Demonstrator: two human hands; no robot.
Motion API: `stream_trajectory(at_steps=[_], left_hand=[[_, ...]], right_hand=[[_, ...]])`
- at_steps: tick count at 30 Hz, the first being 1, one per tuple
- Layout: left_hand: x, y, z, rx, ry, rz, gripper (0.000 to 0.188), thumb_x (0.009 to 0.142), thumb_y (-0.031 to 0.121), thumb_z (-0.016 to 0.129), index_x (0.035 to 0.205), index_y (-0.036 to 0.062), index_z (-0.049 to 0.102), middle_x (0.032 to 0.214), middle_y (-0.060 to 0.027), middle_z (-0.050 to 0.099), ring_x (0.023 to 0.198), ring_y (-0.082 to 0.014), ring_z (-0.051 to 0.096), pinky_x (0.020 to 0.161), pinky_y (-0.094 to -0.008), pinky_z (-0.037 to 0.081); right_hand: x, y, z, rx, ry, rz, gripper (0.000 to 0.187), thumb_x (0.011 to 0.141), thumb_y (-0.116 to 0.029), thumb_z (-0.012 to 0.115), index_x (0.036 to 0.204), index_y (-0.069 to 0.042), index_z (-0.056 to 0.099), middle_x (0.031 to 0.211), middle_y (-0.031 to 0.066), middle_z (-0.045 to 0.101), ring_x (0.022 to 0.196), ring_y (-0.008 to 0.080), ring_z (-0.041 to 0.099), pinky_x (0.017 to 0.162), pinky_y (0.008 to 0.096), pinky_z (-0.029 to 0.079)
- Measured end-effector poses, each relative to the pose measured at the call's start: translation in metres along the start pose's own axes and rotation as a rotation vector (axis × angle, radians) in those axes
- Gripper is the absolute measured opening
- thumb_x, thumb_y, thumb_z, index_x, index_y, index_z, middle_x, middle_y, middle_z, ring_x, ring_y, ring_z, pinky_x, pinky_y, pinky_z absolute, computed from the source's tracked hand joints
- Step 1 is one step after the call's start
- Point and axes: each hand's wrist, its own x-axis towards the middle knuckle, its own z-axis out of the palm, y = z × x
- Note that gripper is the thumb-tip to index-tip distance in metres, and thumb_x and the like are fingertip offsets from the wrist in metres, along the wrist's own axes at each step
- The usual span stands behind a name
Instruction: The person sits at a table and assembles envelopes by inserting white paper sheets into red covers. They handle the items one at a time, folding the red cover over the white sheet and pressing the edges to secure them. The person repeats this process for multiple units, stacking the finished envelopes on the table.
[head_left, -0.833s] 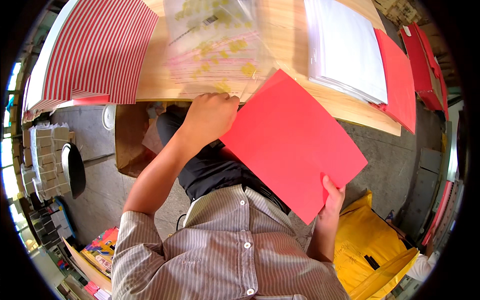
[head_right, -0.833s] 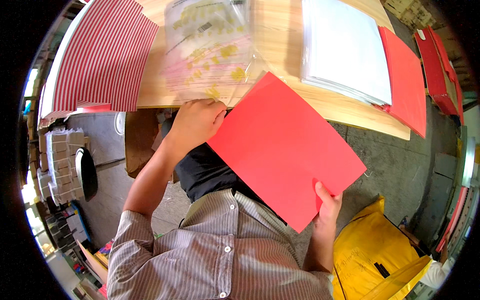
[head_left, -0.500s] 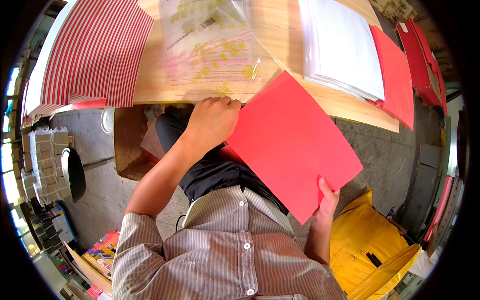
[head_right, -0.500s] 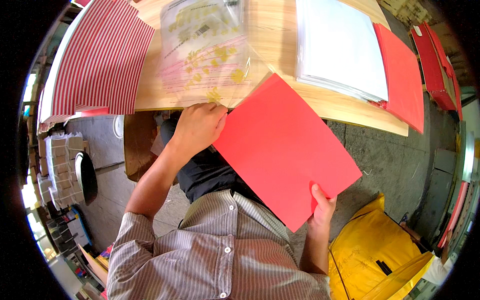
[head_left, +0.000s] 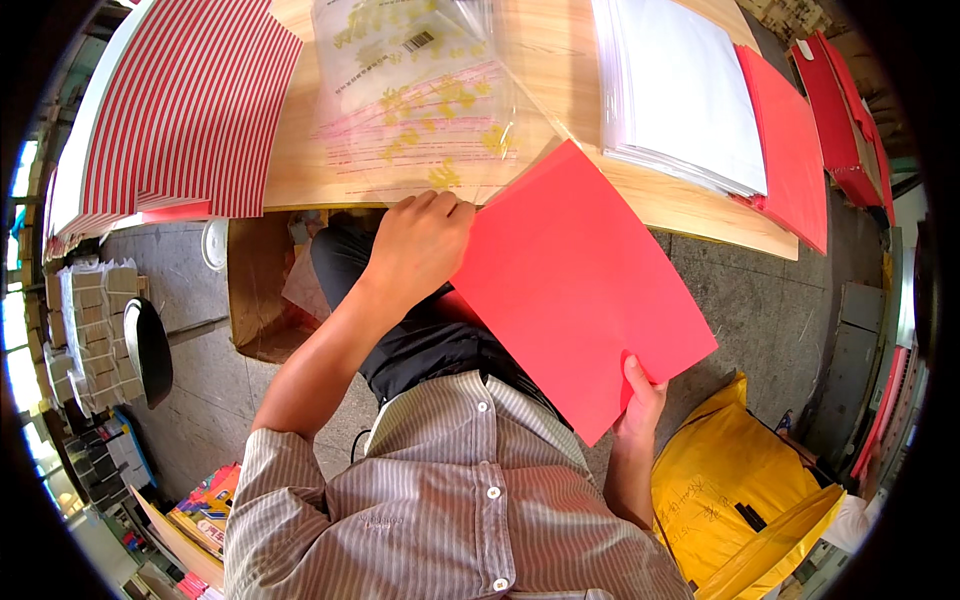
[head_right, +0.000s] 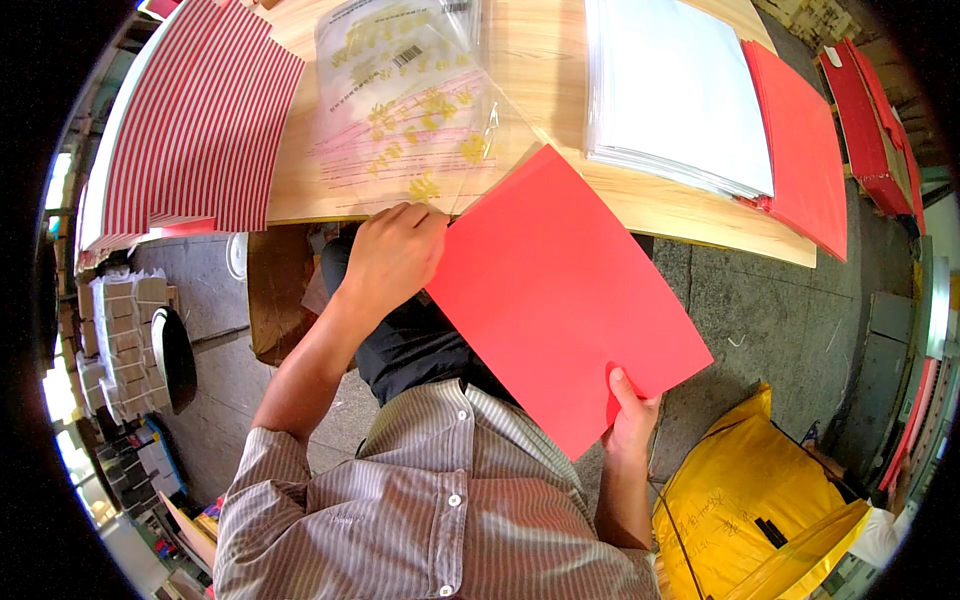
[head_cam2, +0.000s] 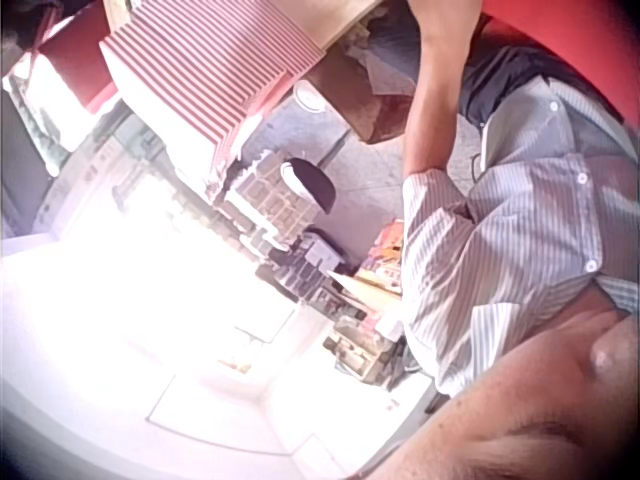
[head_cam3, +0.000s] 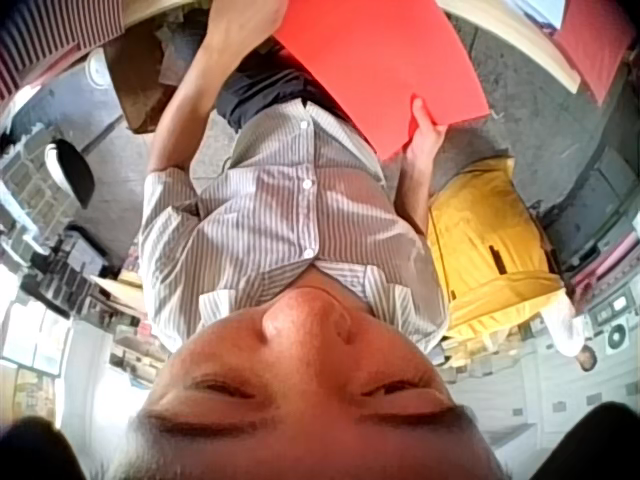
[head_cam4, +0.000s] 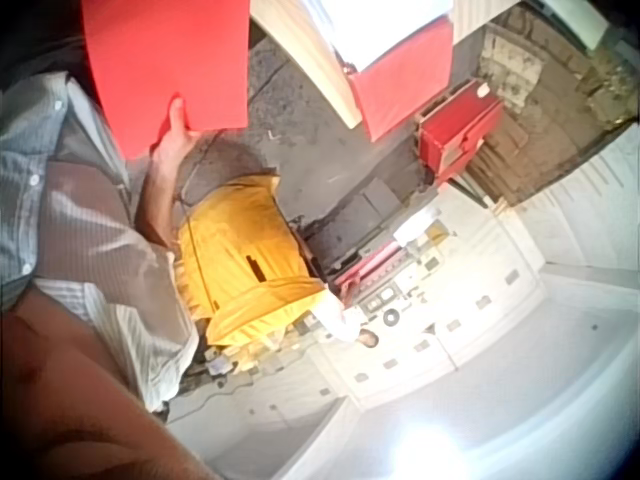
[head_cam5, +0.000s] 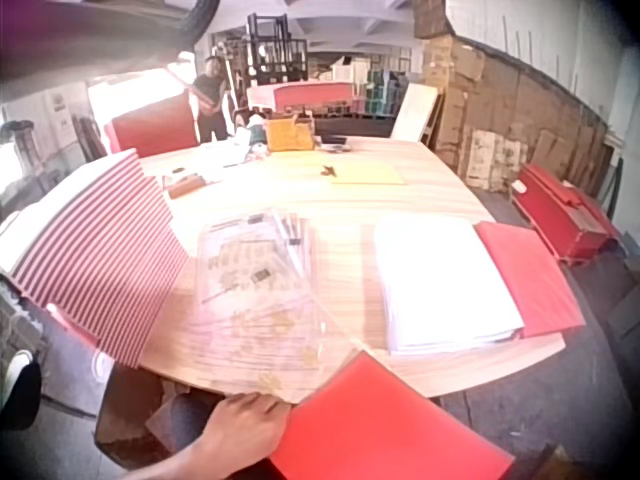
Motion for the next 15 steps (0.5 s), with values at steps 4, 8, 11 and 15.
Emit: stream_trajectory(at_steps=[4, 8, 11, 15], left_hand=[[-0.007, -0.003, -0.005, -0.012, -0.014, -0.057, 0.008, 0.084, 0.008, 0.065, 0.091, 0.0047, 0.065, 0.086, -0.0094, 0.065, 0.079, -0.0295, 0.066, 0.069, -0.0403, 0.055], [-0.013, 0.000, -0.010, -0.059, -0.011, -0.105, 0.012, 0.085, 0.007, 0.066, 0.097, 0.0050, 0.067, 0.089, -0.0089, 0.065, 0.082, -0.0295, 0.067, 0.071, -0.0394, 0.056], [-0.014, 0.002, -0.015, -0.101, 0.042, -0.099, 0.014, 0.085, 0.006, 0.067, 0.099, 0.0049, 0.068, 0.090, -0.0091, 0.065, 0.084, -0.0293, 0.067, 0.072, -0.0390, 0.057], [-0.017, 0.000, -0.016, -0.124, 0.098, -0.082, 0.017, 0.082, 0.004, 0.065, 0.099, 0.0033, 0.067, 0.089, -0.0094, 0.061, 0.083, -0.0284, 0.065, 0.072, -0.0384, 0.056]], right_hand=[[-0.001, -0.002, 0.000, -0.011, 0.014, -0.009, 0.050, 0.089, -0.002, 0.071, 0.135, -0.001, 0.052, 0.126, 0.0102, 0.062, 0.113, 0.0232, 0.062, 0.098, 0.0391, 0.050], [-0.001, -0.002, 0.002, 0.002, 0.011, 0.000, 0.048, 0.089, -0.003, 0.070, 0.134, -0.001, 0.053, 0.124, 0.0103, 0.063, 0.112, 0.0235, 0.063, 0.096, 0.0391, 0.052], [-0.001, -0.003, 0.003, 0.024, -0.003, 0.017, 0.048, 0.089, -0.003, 0.070, 0.134, -0.001, 0.053, 0.124, 0.0106, 0.063, 0.113, 0.0240, 0.063, 0.096, 0.0395, 0.052], [-0.001, -0.002, 0.005, 0.042, -0.008, 0.015, 0.048, 0.090, -0.003, 0.069, 0.134, -0.001, 0.052, 0.126, 0.0112, 0.062, 0.114, 0.0246, 0.063, 0.096, 0.0399, 0.052]])
